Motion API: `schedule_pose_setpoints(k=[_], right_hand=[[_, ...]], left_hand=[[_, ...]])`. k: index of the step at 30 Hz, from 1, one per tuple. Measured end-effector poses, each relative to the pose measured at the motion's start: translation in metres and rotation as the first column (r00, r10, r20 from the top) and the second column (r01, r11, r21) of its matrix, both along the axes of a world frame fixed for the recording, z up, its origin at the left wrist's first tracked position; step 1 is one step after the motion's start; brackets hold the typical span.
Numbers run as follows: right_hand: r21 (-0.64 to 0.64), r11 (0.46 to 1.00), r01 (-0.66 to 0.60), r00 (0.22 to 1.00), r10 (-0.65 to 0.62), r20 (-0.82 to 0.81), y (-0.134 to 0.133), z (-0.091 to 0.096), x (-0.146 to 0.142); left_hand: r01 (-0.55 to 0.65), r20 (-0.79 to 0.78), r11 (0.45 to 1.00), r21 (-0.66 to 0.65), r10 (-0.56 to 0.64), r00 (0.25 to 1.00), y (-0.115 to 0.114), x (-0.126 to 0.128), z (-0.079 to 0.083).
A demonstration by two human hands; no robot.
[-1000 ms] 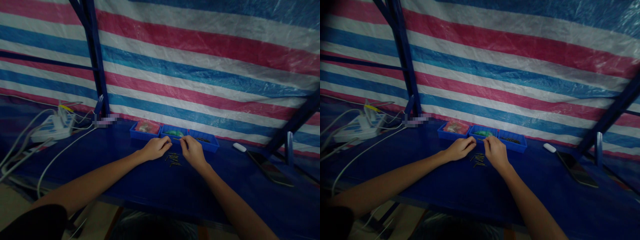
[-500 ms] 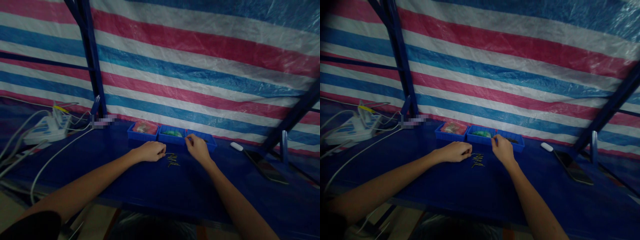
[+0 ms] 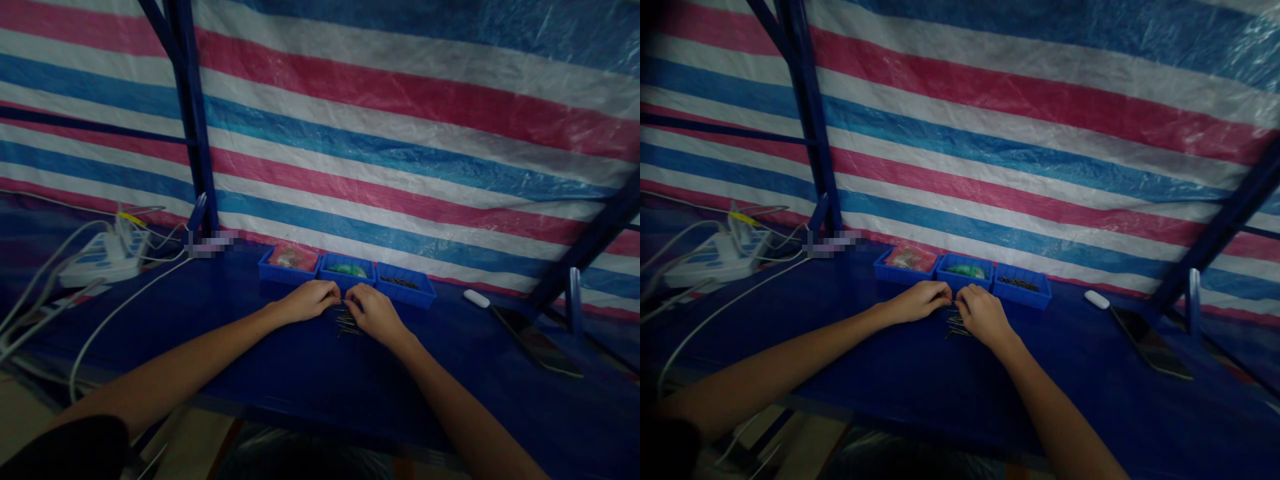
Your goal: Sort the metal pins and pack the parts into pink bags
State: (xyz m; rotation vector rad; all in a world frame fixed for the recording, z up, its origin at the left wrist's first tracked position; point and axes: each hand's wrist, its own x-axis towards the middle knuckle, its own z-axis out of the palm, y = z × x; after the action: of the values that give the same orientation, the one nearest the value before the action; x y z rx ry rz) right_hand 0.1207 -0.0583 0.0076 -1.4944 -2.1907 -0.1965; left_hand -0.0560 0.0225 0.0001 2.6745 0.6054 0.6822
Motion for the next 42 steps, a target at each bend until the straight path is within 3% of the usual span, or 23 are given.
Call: schedule_pose_setpoints(k=[3,10,14,20,42], right_hand=[[-0.002,1.000,0.016,0.999,-0.016,0.039,-0.001,0.000,-0.002],[0.050,0.996,0.074,0.997,-0.073,-0.020,0.000,-0.002,-0.002],[0.078,0.993,0.088,0.995,-0.084,-0.055,0.001,-0.003,-0.001],[0.058,0.996,0.071,0.993,-0.066,-0.095,0.002,-0.006,-0.002],[0.093,0.995,0.047,0.990,-0.034,-0.137,0.002,-0.008,-0.003]], left_hand=[[-0.012,-0.007,1.000,0.006,0.012,1.000,0.000,0.001,-0.002],[-0.192,0.011,0.981,0.026,0.192,0.981,-0.002,0.000,-0.002],[-0.117,0.059,0.993,-0.007,0.117,0.991,-0.002,-0.001,-0.004],[-0.039,0.033,0.995,0.088,0.037,0.999,-0.003,0.001,-0.012],[-0.126,0.101,0.991,0.051,0.121,0.987,-0.007,0.001,-0.007]])
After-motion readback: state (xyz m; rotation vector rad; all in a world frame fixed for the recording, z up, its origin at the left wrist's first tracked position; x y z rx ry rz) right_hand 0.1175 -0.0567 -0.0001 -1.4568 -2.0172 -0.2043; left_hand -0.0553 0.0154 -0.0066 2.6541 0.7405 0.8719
